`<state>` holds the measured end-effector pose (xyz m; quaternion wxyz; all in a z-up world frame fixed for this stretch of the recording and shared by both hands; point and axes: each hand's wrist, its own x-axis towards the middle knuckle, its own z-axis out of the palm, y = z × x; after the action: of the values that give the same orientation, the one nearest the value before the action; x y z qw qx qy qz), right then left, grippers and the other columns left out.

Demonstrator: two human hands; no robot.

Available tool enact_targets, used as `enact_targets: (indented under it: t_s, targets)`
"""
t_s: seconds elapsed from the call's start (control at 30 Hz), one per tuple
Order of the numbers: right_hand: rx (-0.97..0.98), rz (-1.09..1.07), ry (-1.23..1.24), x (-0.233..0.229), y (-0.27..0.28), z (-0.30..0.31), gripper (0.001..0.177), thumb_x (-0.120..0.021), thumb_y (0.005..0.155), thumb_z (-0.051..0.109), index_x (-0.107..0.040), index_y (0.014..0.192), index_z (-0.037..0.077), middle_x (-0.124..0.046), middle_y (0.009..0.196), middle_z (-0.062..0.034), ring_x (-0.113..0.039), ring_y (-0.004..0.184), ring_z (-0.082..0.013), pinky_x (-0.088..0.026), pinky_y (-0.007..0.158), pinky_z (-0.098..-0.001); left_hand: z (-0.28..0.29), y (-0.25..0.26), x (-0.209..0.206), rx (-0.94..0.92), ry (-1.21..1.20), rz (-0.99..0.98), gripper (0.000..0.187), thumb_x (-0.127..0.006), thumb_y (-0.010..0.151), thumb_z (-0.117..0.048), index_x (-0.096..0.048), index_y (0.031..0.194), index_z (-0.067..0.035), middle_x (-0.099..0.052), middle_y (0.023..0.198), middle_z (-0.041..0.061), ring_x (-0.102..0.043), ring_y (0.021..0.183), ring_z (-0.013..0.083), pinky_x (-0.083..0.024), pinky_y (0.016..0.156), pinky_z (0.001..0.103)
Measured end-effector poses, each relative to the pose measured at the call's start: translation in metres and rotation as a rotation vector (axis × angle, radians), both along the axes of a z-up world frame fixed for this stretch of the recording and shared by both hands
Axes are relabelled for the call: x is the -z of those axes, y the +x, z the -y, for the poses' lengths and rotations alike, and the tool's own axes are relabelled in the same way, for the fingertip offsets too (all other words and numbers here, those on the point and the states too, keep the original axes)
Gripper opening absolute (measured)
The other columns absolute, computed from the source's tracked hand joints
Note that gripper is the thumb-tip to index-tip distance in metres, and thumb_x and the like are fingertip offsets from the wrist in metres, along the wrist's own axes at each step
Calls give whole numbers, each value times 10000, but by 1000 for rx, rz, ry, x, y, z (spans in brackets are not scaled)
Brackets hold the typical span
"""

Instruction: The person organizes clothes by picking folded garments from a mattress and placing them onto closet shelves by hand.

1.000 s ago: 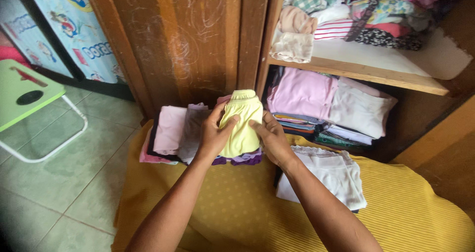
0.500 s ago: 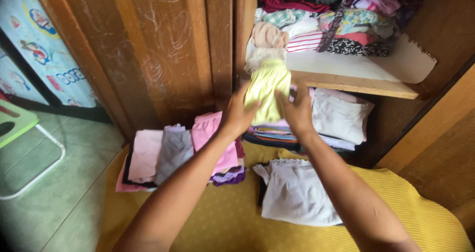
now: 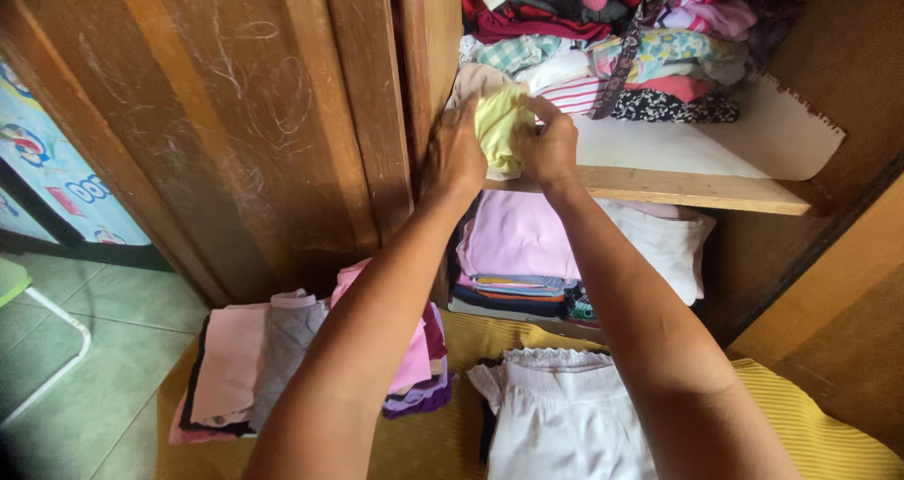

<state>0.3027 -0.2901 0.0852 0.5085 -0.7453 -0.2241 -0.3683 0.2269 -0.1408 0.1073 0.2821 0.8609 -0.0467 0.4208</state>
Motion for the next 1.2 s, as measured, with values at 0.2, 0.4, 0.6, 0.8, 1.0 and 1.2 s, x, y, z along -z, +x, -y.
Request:
enact_targets:
  t_s: [0.2,0.4,0.6,0.8,1.0,1.2]
  targets:
    - [61,-116,-224,23,15,-2,249,-689,945,157,-753,1167,63,-747,1062,-217,-732,989,-370,-564,895,-430,4,31,24,-115,30,-218,294,-527,961,-1,-659,1217,-58,-610,1280,225,-646,1136,438,-548,926,493]
    - [171,47,-400,32,17,-8,235,-625,994,174,-753,1132,33,-709,1149,-244,-647,1039,-446,-502,945,-506,1,6,38,-67,154,-302,352,-647,868,-74,-634,1213,-1,-601,1326,220,-564,1296,402,-503,1051,456]
    - [118,311,-259,20,-30,0,305,-587,1111,189,-652,1303,-39,-638,1189,-324,-593,1084,-494,-465,954,-535,-21,-44,67,152,199,281,612,-577,853,58,-512,1462,36,-436,1494,401,-487,1337,526,-422,1128,482]
    - [-65,-17,-49,76,-158,-3,238,-554,1116,163,-704,1176,-12,-687,1032,-202,-611,964,-302,-488,875,-408,-88,-168,86,308,-79,-58,354,-582,970,-43,-656,1316,-50,-686,1253,219,-674,1162,396,-552,993,446]
    - [-614,-249,170,148,-242,-58,235,-524,1083,121,-682,1087,-53,-740,1174,-75,-673,1025,-126,-545,922,-285,-121,-245,141,70,-19,57,450,-650,881,-57,-619,1329,-31,-673,1189,238,-632,1114,435,-490,994,482]
    - [-330,-459,-114,137,-281,-82,403,-669,954,154,-661,1332,15,-729,1012,-77,-652,819,-129,-540,744,-273,-116,-255,182,-73,-73,-117,739,-733,869,-119,-387,1509,17,-626,1149,284,-628,1056,414,-499,950,490]
